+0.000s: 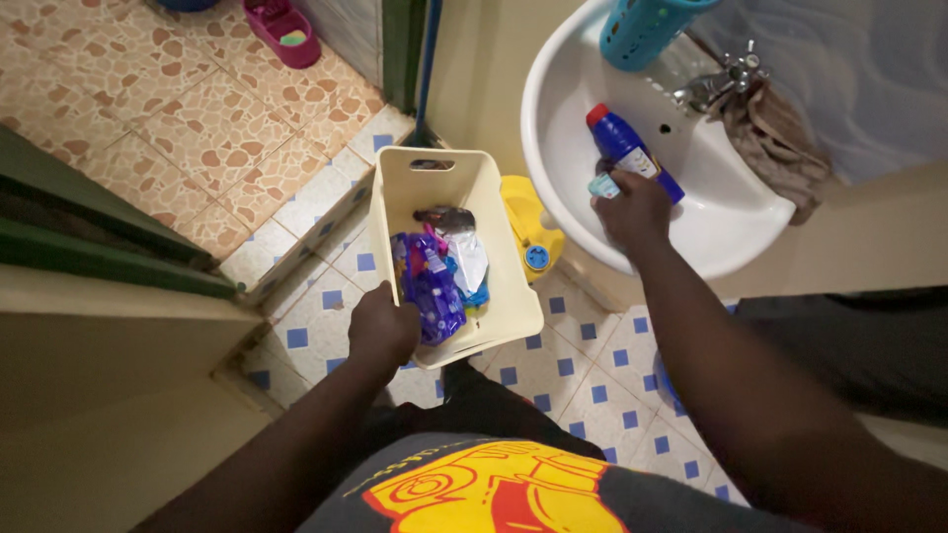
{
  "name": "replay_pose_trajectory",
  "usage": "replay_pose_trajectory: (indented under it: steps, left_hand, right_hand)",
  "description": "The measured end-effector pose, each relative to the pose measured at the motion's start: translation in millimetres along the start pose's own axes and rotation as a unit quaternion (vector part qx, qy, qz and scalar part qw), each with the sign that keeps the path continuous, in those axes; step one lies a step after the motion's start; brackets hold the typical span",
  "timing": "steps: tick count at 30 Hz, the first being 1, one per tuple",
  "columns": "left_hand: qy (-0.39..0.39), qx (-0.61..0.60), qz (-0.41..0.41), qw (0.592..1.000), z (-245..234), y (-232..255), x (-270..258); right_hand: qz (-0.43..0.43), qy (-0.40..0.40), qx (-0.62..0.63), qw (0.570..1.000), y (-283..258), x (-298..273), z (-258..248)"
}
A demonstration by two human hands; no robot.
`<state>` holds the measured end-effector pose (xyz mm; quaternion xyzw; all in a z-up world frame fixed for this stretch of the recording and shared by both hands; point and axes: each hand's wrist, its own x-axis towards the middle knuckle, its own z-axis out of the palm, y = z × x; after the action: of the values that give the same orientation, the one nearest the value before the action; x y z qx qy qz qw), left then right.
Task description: The person transfers cleaning and personal care items from a beige plastic basket into a white sink, including a blue bottle, a purple bag, a small box, and a cloth. The person then wipes the sink basin and faucet area with the cloth and places a blue toothbrush holder back on the sink.
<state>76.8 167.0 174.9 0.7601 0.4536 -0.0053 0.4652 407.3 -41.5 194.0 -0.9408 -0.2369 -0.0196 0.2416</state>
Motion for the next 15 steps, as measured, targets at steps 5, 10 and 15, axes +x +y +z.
replay_pose_trajectory:
  steps: [5, 10, 15]
  left_hand:
    - [-0.022, -0.016, 0.036, 0.999, -2, 2, -1]
    - [0.0, -0.004, 0.078, 0.997, -5, 1, -6]
    - [-0.018, -0.045, 0.047, 0.998, -13, -3, -25]
  right_hand:
    - [0.018, 0.071, 0.13, 0.989, -47, -24, -41]
    - [0.039, -0.162, 0.5, 0.85, -107, -71, -17]
    - [0.117, -0.281, 0.159, 0.939, -137, -110, 49]
